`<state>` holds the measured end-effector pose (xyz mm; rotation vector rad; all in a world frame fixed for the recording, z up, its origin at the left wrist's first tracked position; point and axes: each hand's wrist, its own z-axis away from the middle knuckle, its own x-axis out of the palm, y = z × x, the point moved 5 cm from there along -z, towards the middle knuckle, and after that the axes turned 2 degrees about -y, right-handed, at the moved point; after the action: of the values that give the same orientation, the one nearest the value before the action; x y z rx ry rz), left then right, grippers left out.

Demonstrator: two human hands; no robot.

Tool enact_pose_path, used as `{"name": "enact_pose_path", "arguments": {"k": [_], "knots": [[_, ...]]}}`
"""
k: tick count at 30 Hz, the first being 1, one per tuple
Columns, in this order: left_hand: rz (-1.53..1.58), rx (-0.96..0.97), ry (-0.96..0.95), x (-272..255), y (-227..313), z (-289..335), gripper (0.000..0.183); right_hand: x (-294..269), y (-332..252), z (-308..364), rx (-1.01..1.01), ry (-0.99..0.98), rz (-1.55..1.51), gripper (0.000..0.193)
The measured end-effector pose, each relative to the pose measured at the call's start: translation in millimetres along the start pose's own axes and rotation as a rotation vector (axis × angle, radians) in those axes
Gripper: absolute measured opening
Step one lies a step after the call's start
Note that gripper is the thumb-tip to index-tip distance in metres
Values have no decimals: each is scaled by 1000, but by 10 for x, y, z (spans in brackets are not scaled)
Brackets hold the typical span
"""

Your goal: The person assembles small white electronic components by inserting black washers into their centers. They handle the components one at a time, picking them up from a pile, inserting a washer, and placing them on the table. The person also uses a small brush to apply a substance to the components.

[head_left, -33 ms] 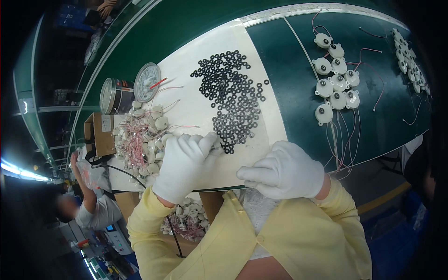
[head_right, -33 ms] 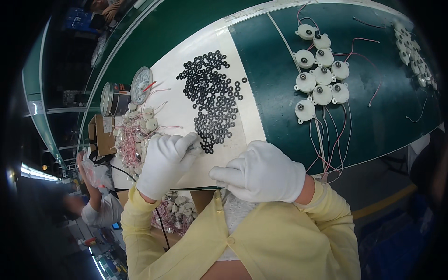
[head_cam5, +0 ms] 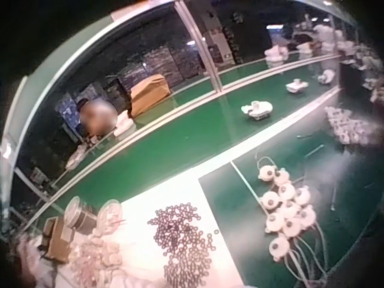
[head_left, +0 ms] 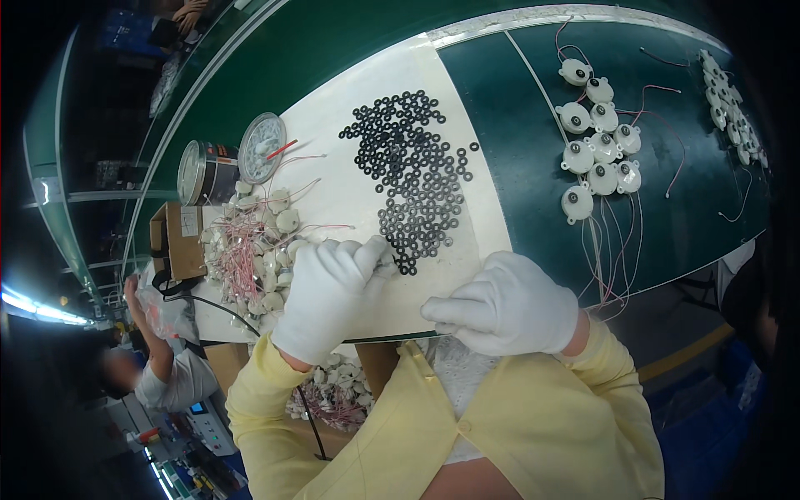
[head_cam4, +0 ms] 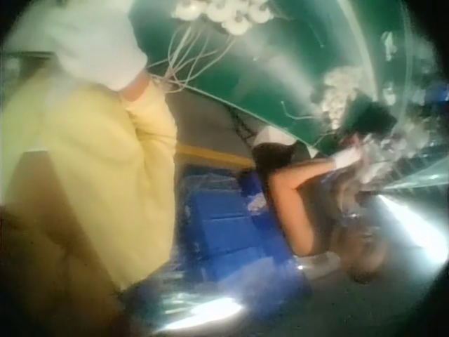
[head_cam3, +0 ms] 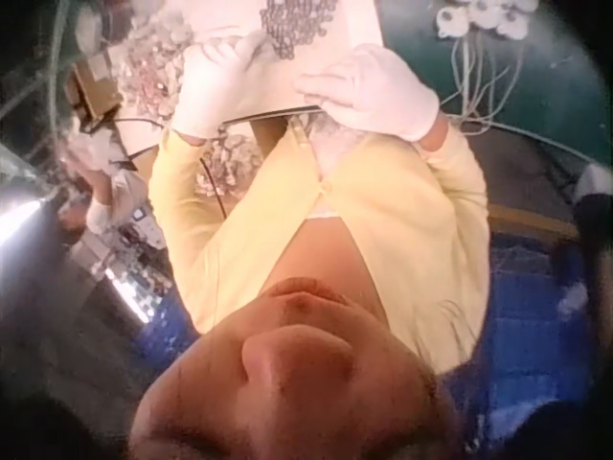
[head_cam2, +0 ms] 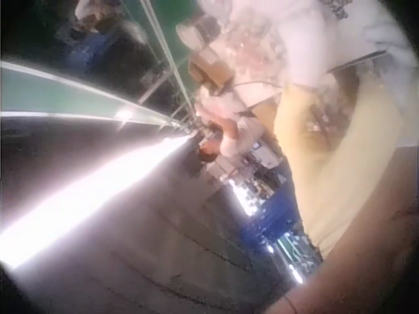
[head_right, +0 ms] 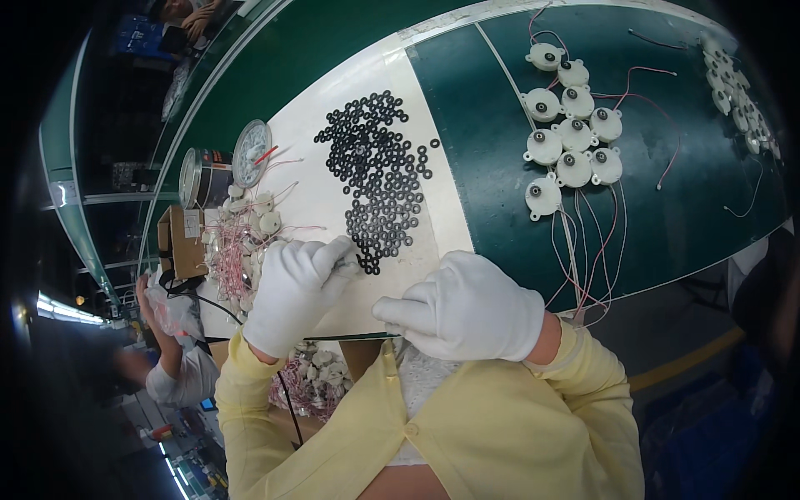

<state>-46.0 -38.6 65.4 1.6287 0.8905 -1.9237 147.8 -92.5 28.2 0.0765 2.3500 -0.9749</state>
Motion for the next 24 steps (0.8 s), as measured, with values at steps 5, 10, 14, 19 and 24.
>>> {"name": "enact_pose_path", "arguments": {"k": [5, 10, 14, 19, 24], "knots": [[-39, 36, -30, 11, -7, -17, 33, 6, 2, 30, 6, -43, 20, 33], [-449, 242, -188, -35, 132, 55, 17, 6, 9, 13, 14, -74, 13, 33], [-542, 270, -226, -85, 230, 67, 16, 20, 18, 28, 15, -48, -3, 35], [202, 93, -203, 63, -66, 65, 22, 5, -11, 19, 26, -36, 17, 37], [957, -195, -17, 313, -230, 388, 31, 1, 4, -9, 30, -12, 43, 45]]}}
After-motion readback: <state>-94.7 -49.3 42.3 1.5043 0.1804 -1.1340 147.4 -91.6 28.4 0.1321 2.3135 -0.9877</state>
